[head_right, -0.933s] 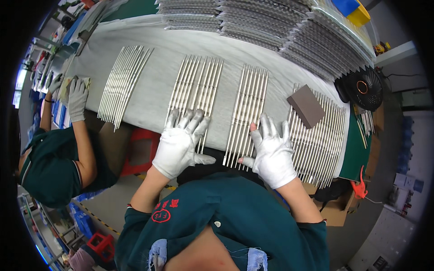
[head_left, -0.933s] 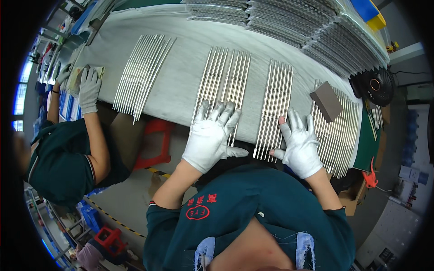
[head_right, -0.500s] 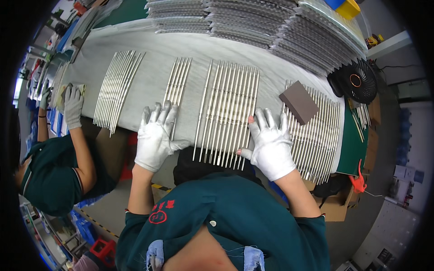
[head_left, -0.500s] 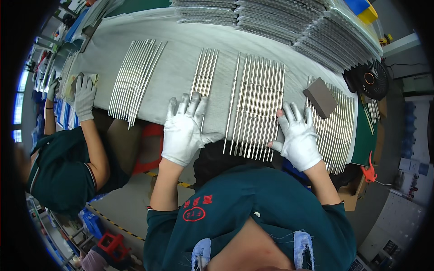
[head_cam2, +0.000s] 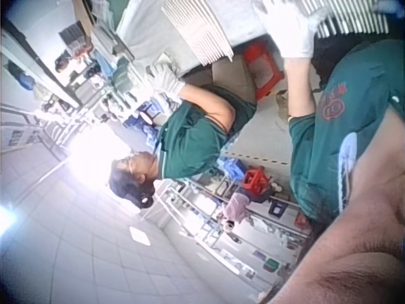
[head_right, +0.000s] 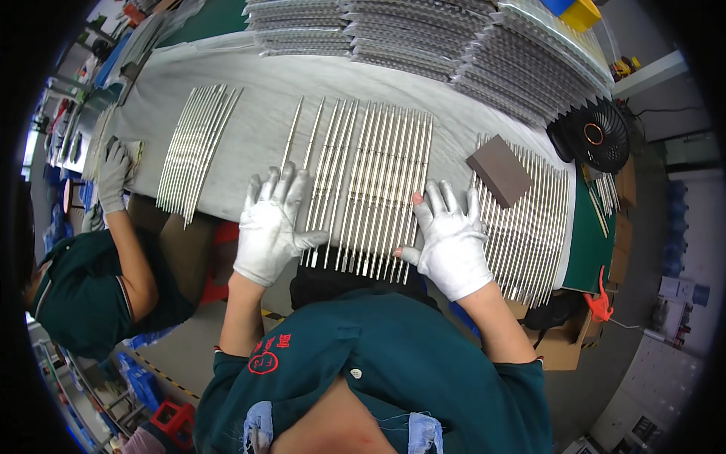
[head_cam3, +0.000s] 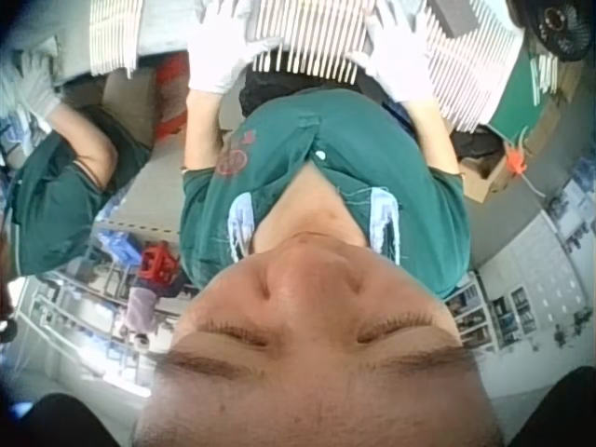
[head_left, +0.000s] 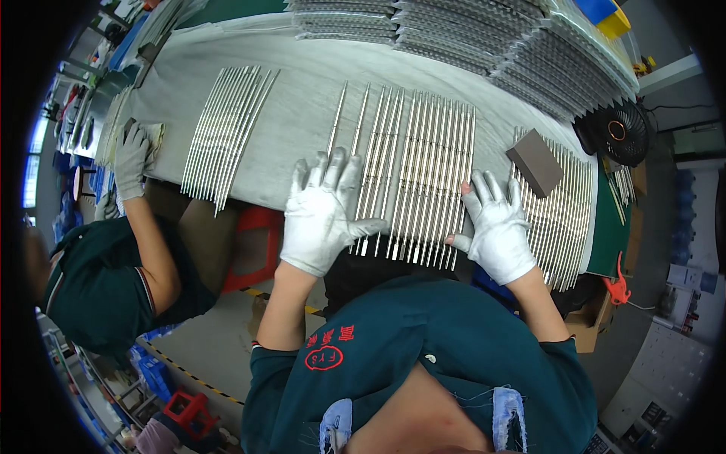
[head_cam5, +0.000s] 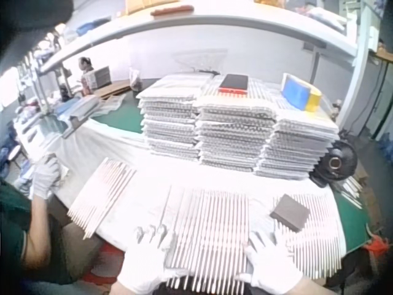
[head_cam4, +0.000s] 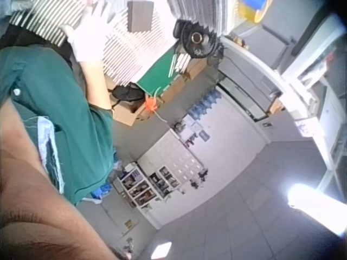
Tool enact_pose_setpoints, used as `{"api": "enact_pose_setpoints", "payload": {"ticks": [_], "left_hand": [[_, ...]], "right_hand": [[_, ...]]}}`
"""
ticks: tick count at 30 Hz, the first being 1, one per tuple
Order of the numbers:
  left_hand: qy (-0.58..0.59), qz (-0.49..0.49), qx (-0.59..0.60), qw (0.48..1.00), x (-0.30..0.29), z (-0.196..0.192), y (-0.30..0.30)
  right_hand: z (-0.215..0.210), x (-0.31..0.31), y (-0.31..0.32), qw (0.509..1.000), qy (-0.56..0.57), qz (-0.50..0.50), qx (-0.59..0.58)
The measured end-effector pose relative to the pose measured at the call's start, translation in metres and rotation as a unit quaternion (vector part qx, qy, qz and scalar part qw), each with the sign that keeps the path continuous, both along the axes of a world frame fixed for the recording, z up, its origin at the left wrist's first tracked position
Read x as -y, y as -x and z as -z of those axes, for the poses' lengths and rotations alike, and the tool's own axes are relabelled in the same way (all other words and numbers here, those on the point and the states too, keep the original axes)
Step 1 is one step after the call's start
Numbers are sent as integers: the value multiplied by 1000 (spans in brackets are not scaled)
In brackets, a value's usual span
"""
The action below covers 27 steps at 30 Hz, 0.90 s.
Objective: The person arranges numerous long, thin metal rods on a white cloth-covered table. They use a rectangular block to align the rods into neat, parallel rows and occasionally pick up bundles of rods to reposition them.
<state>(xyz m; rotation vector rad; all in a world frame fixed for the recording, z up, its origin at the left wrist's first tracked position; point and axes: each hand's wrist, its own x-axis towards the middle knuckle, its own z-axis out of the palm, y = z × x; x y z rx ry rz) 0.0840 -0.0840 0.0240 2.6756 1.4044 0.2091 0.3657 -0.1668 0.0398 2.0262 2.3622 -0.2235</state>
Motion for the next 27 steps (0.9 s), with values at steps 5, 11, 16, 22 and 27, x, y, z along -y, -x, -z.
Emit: {"api": "enact_pose_setpoints", "payload": {"ticks": [5,11,16,22,27], "left_hand": [[-5,-40,-33,999,-5,4,16],[35,-5,30,999,5,2,-9],[43,90,61,993,14,3,-14],[29,100,88,991,23,7,-1],[5,46,69,996,16,9,7]], "right_hand": [[0,-1,0,1000,-6,-1,-10],[-1,-2,1,1000,-10,-1,-16],[-1,-1,0,1000,-8,-3,-14],[-3,-3,0,1000,-10,-10,-13],[-1,-4,0,1000,-24,-9,-9]]}}
